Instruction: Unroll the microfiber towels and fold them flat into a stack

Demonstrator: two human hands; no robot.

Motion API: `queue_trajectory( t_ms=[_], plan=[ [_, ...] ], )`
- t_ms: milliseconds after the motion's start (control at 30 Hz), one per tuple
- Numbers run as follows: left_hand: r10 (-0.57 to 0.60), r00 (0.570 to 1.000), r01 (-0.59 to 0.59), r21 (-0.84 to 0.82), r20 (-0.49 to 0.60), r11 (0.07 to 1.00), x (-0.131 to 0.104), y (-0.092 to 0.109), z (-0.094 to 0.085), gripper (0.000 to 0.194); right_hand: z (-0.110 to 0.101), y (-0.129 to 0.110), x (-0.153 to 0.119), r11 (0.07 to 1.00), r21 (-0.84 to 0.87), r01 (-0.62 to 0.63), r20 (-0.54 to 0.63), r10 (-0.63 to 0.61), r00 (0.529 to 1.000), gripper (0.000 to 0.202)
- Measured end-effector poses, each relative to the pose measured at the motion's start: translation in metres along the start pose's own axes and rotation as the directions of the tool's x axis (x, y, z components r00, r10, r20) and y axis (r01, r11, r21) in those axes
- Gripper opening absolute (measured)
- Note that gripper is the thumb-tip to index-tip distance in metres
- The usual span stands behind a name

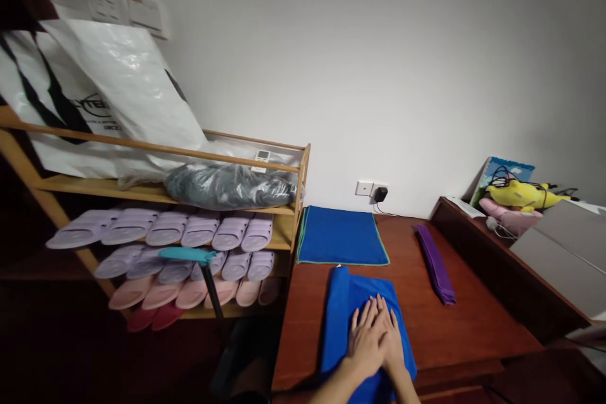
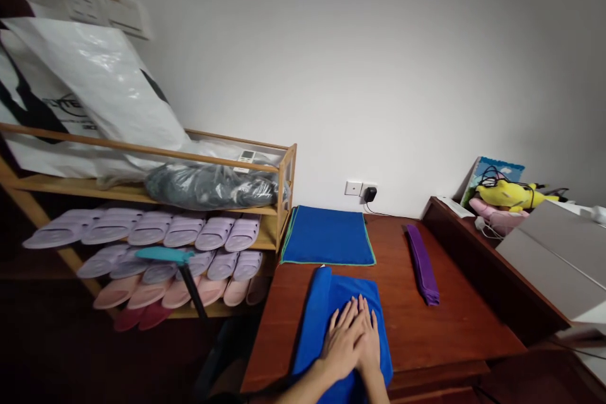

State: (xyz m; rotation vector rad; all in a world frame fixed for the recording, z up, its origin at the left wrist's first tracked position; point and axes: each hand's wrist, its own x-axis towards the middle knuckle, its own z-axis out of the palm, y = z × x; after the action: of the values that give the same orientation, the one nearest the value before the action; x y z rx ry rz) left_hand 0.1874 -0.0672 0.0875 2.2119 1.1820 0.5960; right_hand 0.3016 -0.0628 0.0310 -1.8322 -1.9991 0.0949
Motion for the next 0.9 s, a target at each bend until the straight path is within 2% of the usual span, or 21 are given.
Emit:
queue_trajectory(
  t_ms=[100,167,333,500,633,700,767,833,900],
  plan=[
    [-0.068,0.997,0.067,0.075,0.018,0.995,-0.009,-0.033,-0.020,0.054,-0.008,0.002,0.006,0.998,-0.057,-0.013,0.055,0.016,0.998,0.056],
    [-0.087,0.996,0.082,0.147,0.034,0.986,-0.017,-0.046,-0.036,0.053,-0.012,0.002,0.009,0.995,-0.093,-0.030,0.069,0.036,0.997,0.059],
    [-0.186,0.980,0.159,0.280,0.072,0.947,-0.043,-0.061,-0.075,0.058,-0.016,0.016,0.010,0.992,-0.115,-0.050,0.060,0.057,0.997,0.063],
    [-0.222,0.971,0.181,0.325,0.094,0.928,-0.066,-0.069,-0.105,0.060,-0.023,0.058,0.001,0.991,-0.104,-0.079,0.070,0.086,0.994,0.064],
    [-0.224,0.974,0.197,0.372,0.032,0.907,-0.077,-0.091,-0.109,0.060,-0.027,0.100,-0.006,0.992,-0.033,-0.120,0.028,0.121,0.992,0.065],
    [-0.178,0.984,0.170,0.394,-0.016,0.903,-0.079,-0.106,-0.106,0.059,-0.030,0.118,-0.006,0.984,0.080,-0.157,0.024,0.156,0.987,0.063],
    [-0.099,0.992,0.121,0.429,-0.075,0.895,-0.080,-0.121,-0.100,0.055,-0.036,0.133,-0.002,0.945,0.222,-0.241,-0.009,0.249,0.968,0.059],
    [-0.017,0.991,0.077,0.468,-0.131,0.880,-0.080,-0.131,-0.095,0.052,-0.045,0.147,0.003,0.895,0.287,-0.340,-0.113,0.384,0.916,0.060],
    [0.030,0.987,0.051,0.496,-0.155,0.867,-0.080,-0.137,-0.089,0.054,-0.053,0.157,0.008,0.866,0.251,-0.432,-0.241,0.489,0.839,0.062]
  ],
)
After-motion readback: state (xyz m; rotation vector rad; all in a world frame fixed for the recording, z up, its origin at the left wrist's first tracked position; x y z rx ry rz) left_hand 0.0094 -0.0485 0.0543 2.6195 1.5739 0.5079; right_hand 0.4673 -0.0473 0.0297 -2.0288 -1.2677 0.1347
